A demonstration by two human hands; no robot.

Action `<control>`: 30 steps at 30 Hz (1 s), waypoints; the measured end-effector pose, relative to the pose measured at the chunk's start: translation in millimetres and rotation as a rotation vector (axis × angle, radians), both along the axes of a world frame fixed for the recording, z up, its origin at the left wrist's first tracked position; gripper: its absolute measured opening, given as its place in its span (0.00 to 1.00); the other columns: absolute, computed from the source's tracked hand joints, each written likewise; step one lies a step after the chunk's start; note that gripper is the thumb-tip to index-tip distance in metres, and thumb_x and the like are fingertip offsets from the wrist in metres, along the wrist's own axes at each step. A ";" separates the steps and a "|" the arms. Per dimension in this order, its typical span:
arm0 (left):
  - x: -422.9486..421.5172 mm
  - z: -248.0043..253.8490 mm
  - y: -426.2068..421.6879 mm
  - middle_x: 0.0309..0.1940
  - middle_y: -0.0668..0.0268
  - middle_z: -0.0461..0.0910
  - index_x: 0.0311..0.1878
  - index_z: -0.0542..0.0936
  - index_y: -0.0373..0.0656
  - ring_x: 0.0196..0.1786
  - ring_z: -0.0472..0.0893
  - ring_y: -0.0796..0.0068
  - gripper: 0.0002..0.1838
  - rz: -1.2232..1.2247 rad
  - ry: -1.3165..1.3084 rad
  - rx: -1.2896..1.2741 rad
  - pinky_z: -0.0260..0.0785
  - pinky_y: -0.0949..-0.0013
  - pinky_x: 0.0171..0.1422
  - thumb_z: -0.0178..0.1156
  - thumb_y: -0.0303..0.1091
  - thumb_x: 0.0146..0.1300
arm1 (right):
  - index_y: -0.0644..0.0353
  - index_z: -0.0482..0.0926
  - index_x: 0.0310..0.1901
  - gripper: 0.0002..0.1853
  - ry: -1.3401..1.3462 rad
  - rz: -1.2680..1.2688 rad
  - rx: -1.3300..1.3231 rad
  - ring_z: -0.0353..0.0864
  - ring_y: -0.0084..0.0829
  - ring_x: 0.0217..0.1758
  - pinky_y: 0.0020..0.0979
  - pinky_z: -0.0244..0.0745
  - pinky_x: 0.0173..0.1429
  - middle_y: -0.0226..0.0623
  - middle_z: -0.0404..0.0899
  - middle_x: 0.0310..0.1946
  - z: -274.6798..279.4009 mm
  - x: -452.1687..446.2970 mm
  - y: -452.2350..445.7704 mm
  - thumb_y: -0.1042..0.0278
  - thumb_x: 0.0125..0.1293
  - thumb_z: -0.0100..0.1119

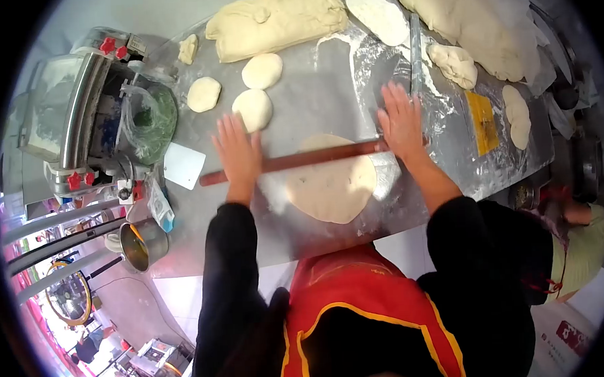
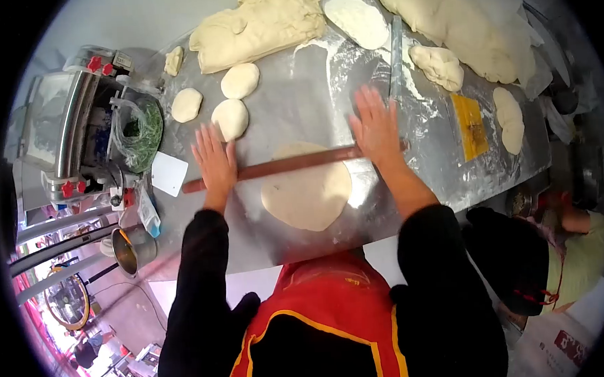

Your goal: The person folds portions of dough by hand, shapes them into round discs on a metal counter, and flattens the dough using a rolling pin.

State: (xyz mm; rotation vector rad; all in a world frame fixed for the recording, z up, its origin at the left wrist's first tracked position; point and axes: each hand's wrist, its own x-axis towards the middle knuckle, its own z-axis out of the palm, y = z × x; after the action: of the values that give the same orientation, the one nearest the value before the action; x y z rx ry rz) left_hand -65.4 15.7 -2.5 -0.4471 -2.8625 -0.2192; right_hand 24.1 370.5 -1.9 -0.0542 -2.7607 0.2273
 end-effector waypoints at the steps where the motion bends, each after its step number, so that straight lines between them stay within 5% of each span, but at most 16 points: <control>1: 28.4 -1.0 -9.2 0.73 0.51 0.53 0.72 0.56 0.35 0.77 0.48 0.53 0.36 -0.025 -0.036 -0.016 0.36 0.44 0.77 0.49 0.47 0.67 | 0.58 0.60 0.69 0.30 -0.067 0.002 -0.019 0.56 0.42 0.74 0.55 0.44 0.74 0.42 0.59 0.70 2.7 27.0 -8.1 0.55 0.68 0.49; 5: 168.0 -6.9 -52.0 0.70 0.49 0.59 0.68 0.61 0.33 0.74 0.55 0.48 0.31 -0.089 -0.138 0.171 0.37 0.42 0.76 0.48 0.41 0.67 | 0.66 0.59 0.68 0.32 -0.228 0.047 -0.115 0.58 0.46 0.72 0.55 0.43 0.74 0.50 0.59 0.69 3.5 165.3 -41.3 0.57 0.67 0.51; 9: 137.2 -20.8 -66.9 0.68 0.48 0.63 0.66 0.64 0.33 0.72 0.59 0.49 0.31 -0.175 -0.141 -0.105 0.41 0.44 0.76 0.51 0.44 0.66 | 0.64 0.59 0.68 0.31 -0.193 0.067 -0.085 0.58 0.46 0.72 0.56 0.45 0.73 0.50 0.59 0.69 13.7 138.1 -26.0 0.56 0.68 0.50; 11: 96.3 7.6 -31.0 0.67 0.49 0.63 0.66 0.63 0.33 0.72 0.59 0.50 0.31 -0.060 -0.064 0.101 0.44 0.47 0.76 0.52 0.44 0.66 | 0.64 0.59 0.68 0.31 -0.164 0.046 -0.035 0.58 0.46 0.72 0.55 0.46 0.73 0.49 0.59 0.69 13.9 113.7 -24.1 0.56 0.69 0.50; 17: 197.1 11.3 -51.1 0.67 0.51 0.64 0.66 0.64 0.36 0.71 0.59 0.50 0.34 -0.043 -0.183 0.134 0.45 0.49 0.75 0.60 0.42 0.59 | 0.64 0.68 0.63 0.29 -0.174 0.203 -0.152 0.62 0.45 0.69 0.51 0.54 0.70 0.46 0.65 0.65 13.0 190.2 -38.4 0.61 0.62 0.57; 20: 223.3 9.9 -71.3 0.56 0.52 0.72 0.60 0.69 0.39 0.62 0.68 0.50 0.30 -0.152 -0.147 0.032 0.58 0.51 0.67 0.63 0.39 0.55 | 0.62 0.73 0.57 0.25 -0.167 0.313 -0.207 0.69 0.45 0.61 0.50 0.59 0.67 0.43 0.72 0.56 -5.6 205.4 -24.9 0.67 0.55 0.61; 23: 237.8 28.5 -79.5 0.42 0.56 0.74 0.50 0.72 0.42 0.49 0.74 0.52 0.23 -0.089 -0.427 0.019 0.67 0.52 0.52 0.65 0.35 0.51 | 0.60 0.74 0.53 0.23 -0.217 0.488 -0.170 0.71 0.45 0.56 0.48 0.62 0.64 0.41 0.73 0.48 11.2 161.8 -12.2 0.72 0.52 0.62; 25: 282.9 36.3 -82.3 0.32 0.60 0.73 0.38 0.72 0.44 0.37 0.76 0.55 0.14 -0.027 -0.299 0.100 0.68 0.53 0.37 0.64 0.34 0.50 | 0.58 0.75 0.53 0.22 -0.198 0.636 -0.148 0.70 0.42 0.59 0.48 0.59 0.68 0.39 0.72 0.48 26.2 134.5 -18.2 0.72 0.54 0.59; 30: 393.2 22.0 -74.7 0.25 0.56 0.80 0.36 0.76 0.45 0.32 0.81 0.50 0.13 0.372 -0.756 0.324 0.73 0.53 0.36 0.65 0.42 0.53 | 0.56 0.72 0.58 0.24 -0.124 0.900 -0.105 0.66 0.37 0.63 0.49 0.51 0.74 0.39 0.71 0.55 21.4 103.1 -72.1 0.64 0.60 0.58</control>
State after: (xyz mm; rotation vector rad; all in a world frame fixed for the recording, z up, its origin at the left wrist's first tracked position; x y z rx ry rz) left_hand 327.8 -58.9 19.5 0.3072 -3.4357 -0.9334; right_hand 127.2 298.4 19.5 1.1848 -2.6889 0.6040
